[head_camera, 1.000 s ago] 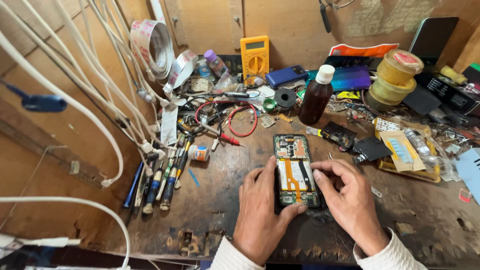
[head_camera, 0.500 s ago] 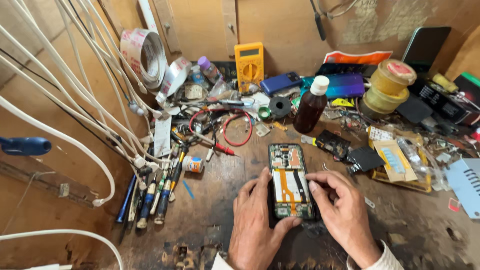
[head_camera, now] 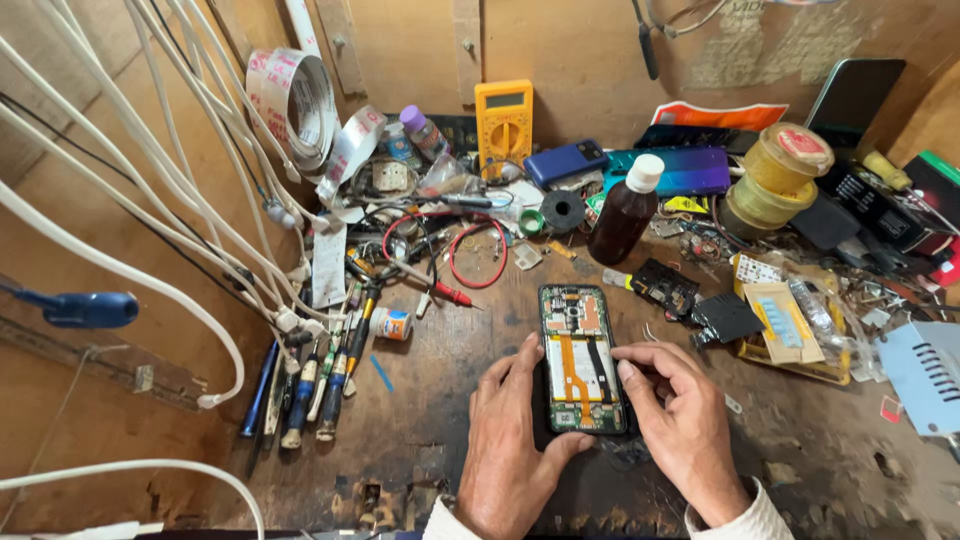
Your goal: The person disassembles a mobile phone by removing internal components and disconnecting ribbon cables using a pry tool.
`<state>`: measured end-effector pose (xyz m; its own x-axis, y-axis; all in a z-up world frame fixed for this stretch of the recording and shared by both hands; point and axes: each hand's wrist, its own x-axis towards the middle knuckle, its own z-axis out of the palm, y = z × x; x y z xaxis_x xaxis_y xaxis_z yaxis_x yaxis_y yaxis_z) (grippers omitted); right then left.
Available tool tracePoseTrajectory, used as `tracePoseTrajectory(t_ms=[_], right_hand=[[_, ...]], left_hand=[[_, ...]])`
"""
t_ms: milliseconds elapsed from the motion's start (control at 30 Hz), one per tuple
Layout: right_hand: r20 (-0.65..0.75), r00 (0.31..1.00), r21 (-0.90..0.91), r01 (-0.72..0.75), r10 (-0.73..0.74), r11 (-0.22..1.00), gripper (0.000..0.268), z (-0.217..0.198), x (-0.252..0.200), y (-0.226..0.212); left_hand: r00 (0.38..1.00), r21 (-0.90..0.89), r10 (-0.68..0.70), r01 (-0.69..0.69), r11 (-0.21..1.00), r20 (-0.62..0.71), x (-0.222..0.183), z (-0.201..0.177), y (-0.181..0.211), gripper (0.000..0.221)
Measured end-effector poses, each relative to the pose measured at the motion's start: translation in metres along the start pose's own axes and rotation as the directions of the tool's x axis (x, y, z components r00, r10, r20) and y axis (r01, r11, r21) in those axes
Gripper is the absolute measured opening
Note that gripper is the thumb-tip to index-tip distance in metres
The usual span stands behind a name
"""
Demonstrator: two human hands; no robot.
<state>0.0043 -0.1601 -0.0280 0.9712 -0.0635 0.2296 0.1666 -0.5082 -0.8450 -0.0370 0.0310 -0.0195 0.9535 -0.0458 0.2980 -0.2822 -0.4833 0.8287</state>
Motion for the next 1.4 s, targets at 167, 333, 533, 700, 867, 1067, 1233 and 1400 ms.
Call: tracePoseTrajectory(t_ms=[167,333,533,700,867,1067,1233,1400], right_hand=[[0.013,1.000,-0.026,-0.002,0.002,1.000,0.017,-0.0014,0.0000,-0.0051],[-0.004,1.000,-0.071,0.012,-0.012,0.997,0.015,-0.0006,-0.0003,-0.0071],[-0.006,0.999,-0.070,0.031,-0.031,0.997,0.015,-0.0002,0.0002,-0.0062],[-0.009,1.000,-0.104,0.014,-0.015,0.995,0.015,-0.0002,0.0002,-0.0047],[-0.009,1.000,-0.055,0.017,-0.018,0.998,0.015,0.0011,0.0009,-0.0056],[0.008,1.000,-0.041,-0.007,0.008,0.999,0.016,-0.0001,0.0002,-0.0056],[0.009,1.000,-0.011,-0.013,0.013,1.000,0.016,0.0002,0.0006,-0.0042],[0.012,1.000,0.060,-0.014,0.013,0.998,0.014,0.0017,0.0014,-0.0005]], left_hand=[[0.999,-0.042,-0.053,0.054,0.998,0.010,-0.0019,0.0009,-0.0011,0.103],[0.998,-0.050,-0.058,0.059,0.997,0.008,-0.0030,0.0005,-0.0021,0.103],[0.998,-0.052,-0.064,0.065,0.997,0.018,-0.0029,-0.0007,-0.0004,0.104],[0.994,-0.045,-0.106,0.106,0.993,0.022,-0.0021,-0.0003,0.0001,0.103],[0.997,-0.046,-0.068,0.069,0.997,0.029,-0.0001,-0.0011,-0.0006,0.103],[0.996,-0.038,-0.074,0.076,0.996,0.052,0.0004,0.0006,-0.0025,0.104],[0.994,-0.032,-0.092,0.094,0.995,0.055,0.0006,0.0027,-0.0053,0.104],[0.997,-0.017,-0.076,0.076,0.997,0.028,0.0009,0.0069,-0.0092,0.106]])
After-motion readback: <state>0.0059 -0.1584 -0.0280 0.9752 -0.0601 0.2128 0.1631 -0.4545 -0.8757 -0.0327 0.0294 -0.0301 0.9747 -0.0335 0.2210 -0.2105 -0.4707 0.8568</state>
